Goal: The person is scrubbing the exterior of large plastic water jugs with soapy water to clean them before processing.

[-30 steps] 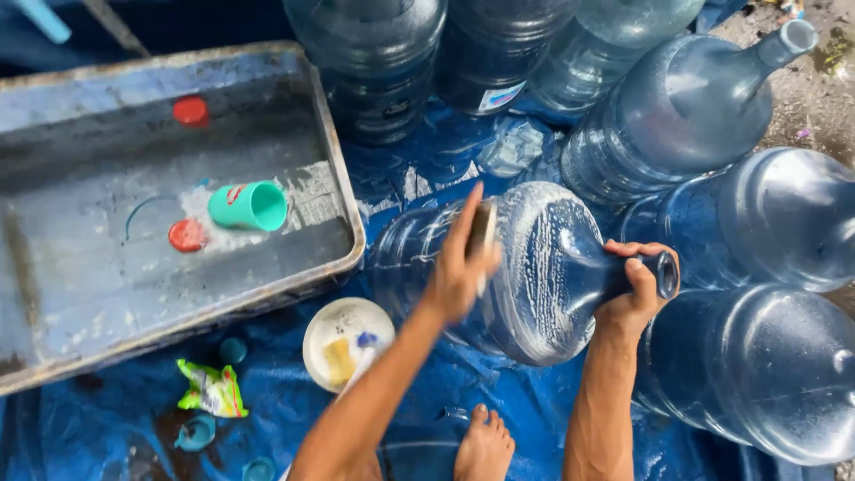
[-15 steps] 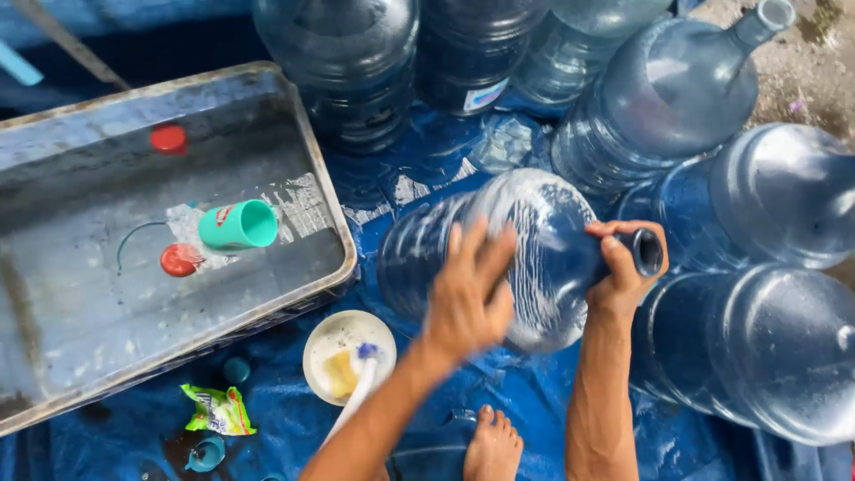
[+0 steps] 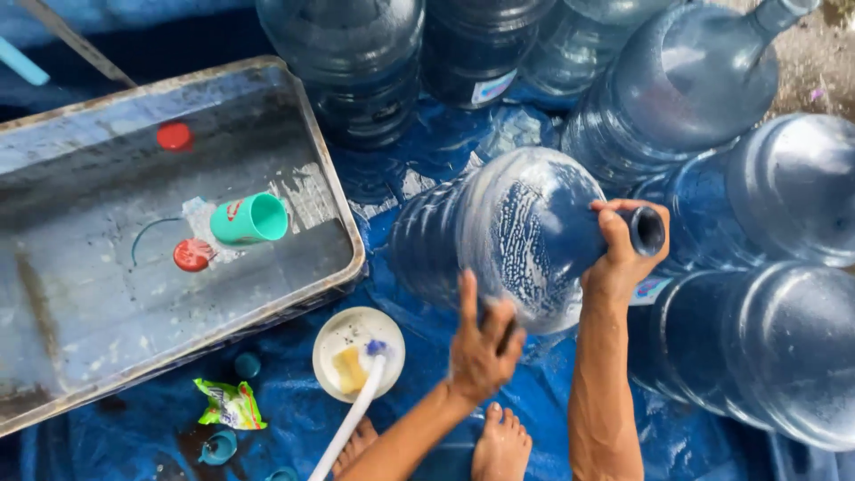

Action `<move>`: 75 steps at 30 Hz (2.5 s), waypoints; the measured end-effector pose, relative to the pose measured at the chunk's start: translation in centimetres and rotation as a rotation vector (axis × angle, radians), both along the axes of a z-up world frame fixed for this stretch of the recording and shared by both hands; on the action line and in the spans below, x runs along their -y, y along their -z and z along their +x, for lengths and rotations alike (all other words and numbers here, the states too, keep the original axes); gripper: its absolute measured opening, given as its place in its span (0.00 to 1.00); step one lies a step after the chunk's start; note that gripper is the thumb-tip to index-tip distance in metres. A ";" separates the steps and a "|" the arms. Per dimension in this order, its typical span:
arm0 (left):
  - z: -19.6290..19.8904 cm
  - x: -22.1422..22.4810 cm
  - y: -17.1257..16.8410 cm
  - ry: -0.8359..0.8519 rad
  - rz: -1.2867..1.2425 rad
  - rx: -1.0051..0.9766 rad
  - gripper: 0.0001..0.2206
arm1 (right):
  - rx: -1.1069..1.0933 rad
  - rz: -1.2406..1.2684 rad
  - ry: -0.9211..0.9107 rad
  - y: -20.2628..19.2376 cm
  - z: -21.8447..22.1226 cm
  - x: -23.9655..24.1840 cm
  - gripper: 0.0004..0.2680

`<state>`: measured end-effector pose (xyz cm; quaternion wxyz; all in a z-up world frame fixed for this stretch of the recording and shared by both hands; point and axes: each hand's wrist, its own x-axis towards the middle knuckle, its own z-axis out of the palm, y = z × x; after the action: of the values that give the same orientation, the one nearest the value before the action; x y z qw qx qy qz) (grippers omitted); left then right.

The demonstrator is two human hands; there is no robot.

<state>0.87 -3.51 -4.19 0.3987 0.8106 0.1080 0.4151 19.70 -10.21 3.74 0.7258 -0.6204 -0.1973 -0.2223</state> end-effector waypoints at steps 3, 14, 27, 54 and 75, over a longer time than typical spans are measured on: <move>2.8 -2.7 0.1 -0.054 0.015 0.197 0.21 | -0.017 -0.021 0.011 -0.2 -1.2 -0.3 0.11; 2.7 0.6 3.8 -0.055 -0.145 0.123 0.34 | -0.031 0.024 0.089 -0.1 -0.2 -0.6 0.08; 0.9 2.3 5.2 0.142 -0.329 0.118 0.40 | 0.025 -0.033 0.162 -0.4 -1.5 -3.4 0.09; -0.5 3.0 4.0 0.295 -0.231 0.051 0.45 | -0.368 0.252 0.046 -0.9 -0.6 2.9 0.07; 6.5 -7.5 -6.4 -0.147 0.225 -0.073 0.23 | -0.094 -0.248 0.018 -2.9 -8.0 -5.2 0.14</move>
<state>7.39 3.96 2.18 0.2695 0.8548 0.1343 0.4227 11.69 -5.03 6.65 0.6500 -0.7167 -0.1835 -0.1737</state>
